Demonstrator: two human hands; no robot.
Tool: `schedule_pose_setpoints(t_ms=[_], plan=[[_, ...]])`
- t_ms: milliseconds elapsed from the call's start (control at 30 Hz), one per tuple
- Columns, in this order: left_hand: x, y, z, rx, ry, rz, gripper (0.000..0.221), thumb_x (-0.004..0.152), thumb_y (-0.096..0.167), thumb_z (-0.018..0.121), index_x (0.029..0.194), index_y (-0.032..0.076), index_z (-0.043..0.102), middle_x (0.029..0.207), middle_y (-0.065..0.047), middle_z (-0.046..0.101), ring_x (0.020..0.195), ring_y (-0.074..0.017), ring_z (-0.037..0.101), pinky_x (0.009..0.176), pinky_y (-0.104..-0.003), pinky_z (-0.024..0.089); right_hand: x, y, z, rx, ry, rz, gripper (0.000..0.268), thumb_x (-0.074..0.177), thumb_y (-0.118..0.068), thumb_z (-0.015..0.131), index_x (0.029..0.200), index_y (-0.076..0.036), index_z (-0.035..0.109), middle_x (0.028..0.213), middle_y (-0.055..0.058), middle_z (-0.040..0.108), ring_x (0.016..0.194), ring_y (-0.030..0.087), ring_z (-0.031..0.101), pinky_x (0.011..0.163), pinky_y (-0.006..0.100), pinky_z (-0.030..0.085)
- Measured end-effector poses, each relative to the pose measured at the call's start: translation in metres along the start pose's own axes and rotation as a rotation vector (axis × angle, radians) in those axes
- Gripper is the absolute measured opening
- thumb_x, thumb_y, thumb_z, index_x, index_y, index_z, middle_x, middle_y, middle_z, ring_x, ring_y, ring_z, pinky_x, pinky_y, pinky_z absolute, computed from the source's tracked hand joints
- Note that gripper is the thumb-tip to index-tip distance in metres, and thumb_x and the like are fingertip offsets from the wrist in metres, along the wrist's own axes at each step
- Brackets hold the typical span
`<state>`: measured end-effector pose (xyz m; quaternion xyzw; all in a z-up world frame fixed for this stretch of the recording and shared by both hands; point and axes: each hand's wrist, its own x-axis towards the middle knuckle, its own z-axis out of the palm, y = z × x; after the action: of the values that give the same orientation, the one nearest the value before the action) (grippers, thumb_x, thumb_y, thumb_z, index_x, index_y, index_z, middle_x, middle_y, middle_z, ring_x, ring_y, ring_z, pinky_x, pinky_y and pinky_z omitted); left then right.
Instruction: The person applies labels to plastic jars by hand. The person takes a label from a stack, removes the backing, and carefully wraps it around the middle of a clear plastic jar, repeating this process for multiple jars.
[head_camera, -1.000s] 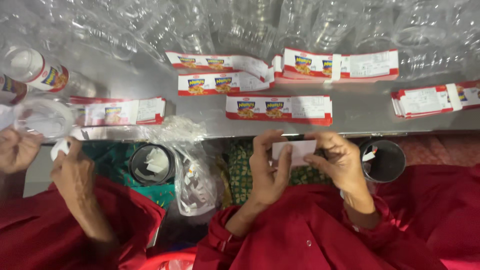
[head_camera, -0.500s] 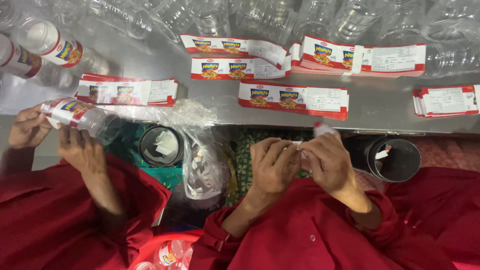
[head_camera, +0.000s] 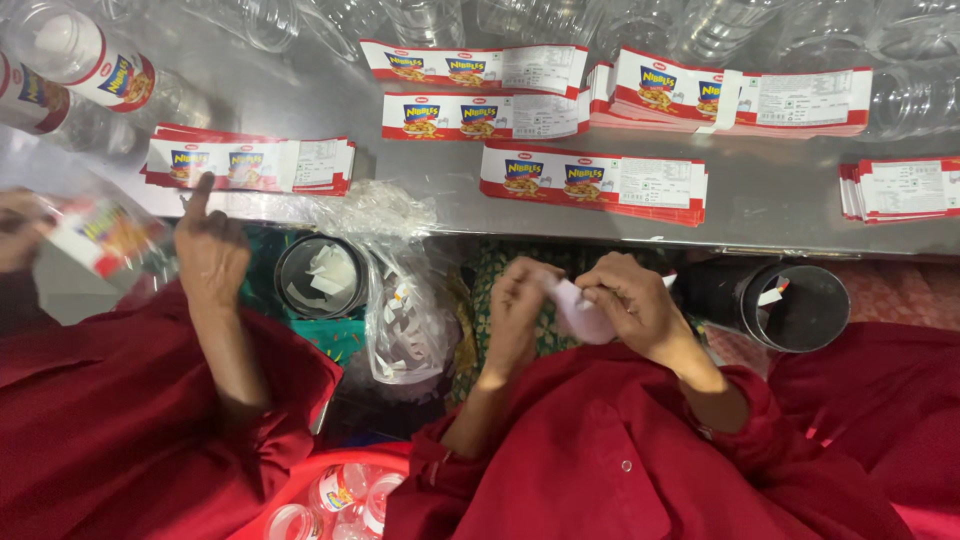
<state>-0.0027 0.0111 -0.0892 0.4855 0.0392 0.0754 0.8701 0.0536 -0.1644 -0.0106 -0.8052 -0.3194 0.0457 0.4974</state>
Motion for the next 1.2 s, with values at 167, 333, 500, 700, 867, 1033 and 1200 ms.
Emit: schedule_pose_setpoints(t_ms=[167,333,500,700,867,1033,1200], plan=[[-0.018,-0.036,-0.128,1.032,0.560,0.475,0.041,0.116,0.027,0.037,0.113,-0.006,0.061,0.110,-0.021,0.066,0.105,-0.0353,0.061,0.095,-0.046,0.048,-0.013,0.016,-0.022,0.440,0.111,0.148,0.013,0.087,-0.017,0.053,0.084,-0.004,0.055,0.079,0.005,0.054,0.070,0.020,0.050,0.066,0.033,0.041],[-0.028,0.018,-0.170,1.661,0.476,0.050,0.027,0.093,0.018,0.064,0.114,0.002,0.067,0.111,-0.020,0.069,0.107,-0.0433,0.059,0.091,-0.054,0.042,0.017,0.051,-0.051,1.404,-0.031,0.045,0.027,0.087,-0.027,0.059,0.073,-0.011,0.043,0.069,0.003,0.043,0.065,0.016,0.038,0.071,0.034,0.030],[0.001,0.071,-0.024,1.117,0.016,0.309,0.062,0.080,0.025,0.084,0.134,0.003,0.060,0.128,-0.017,0.065,0.124,-0.0354,0.055,0.106,-0.045,0.040,0.031,0.037,-0.010,1.780,-0.156,0.150,0.035,0.102,-0.027,0.055,0.072,-0.009,0.049,0.068,0.001,0.047,0.063,0.016,0.043,0.068,0.032,0.032],[0.055,0.037,0.079,0.502,-0.092,0.052,0.022,0.091,0.023,0.074,0.096,0.002,0.071,0.099,-0.009,0.072,0.094,-0.0231,0.065,0.090,-0.040,0.051,0.037,-0.007,-0.044,1.216,0.322,0.170,0.056,0.087,-0.050,0.069,0.117,-0.005,0.054,0.115,0.008,0.060,0.106,0.019,0.059,0.093,0.034,0.049],[0.080,0.021,0.088,0.472,-0.204,0.292,0.013,0.105,0.015,0.062,0.103,0.003,0.067,0.108,-0.009,0.073,0.106,-0.0238,0.065,0.104,-0.039,0.047,-0.006,0.041,-0.047,0.824,0.707,0.079,0.041,0.097,0.004,0.065,0.135,0.000,0.052,0.124,0.009,0.062,0.116,0.018,0.061,0.105,0.035,0.050],[0.139,0.018,0.048,0.938,0.155,0.584,0.011,0.100,0.008,0.063,0.109,0.007,0.069,0.108,-0.009,0.072,0.107,-0.0332,0.063,0.097,-0.043,0.047,-0.076,0.088,-0.102,0.823,1.003,-0.108,0.034,0.102,0.007,0.076,0.125,-0.004,0.053,0.102,0.008,0.070,0.098,0.015,0.068,0.101,0.031,0.055],[0.162,-0.032,0.046,1.224,-0.265,0.582,0.032,0.069,0.021,0.075,0.097,0.006,0.069,0.101,-0.013,0.070,0.101,-0.0379,0.062,0.083,-0.047,0.045,-0.113,0.084,-0.118,0.763,0.998,-0.068,0.019,0.104,0.002,0.080,0.110,0.002,0.062,0.101,0.010,0.071,0.093,0.014,0.067,0.097,0.028,0.054]])
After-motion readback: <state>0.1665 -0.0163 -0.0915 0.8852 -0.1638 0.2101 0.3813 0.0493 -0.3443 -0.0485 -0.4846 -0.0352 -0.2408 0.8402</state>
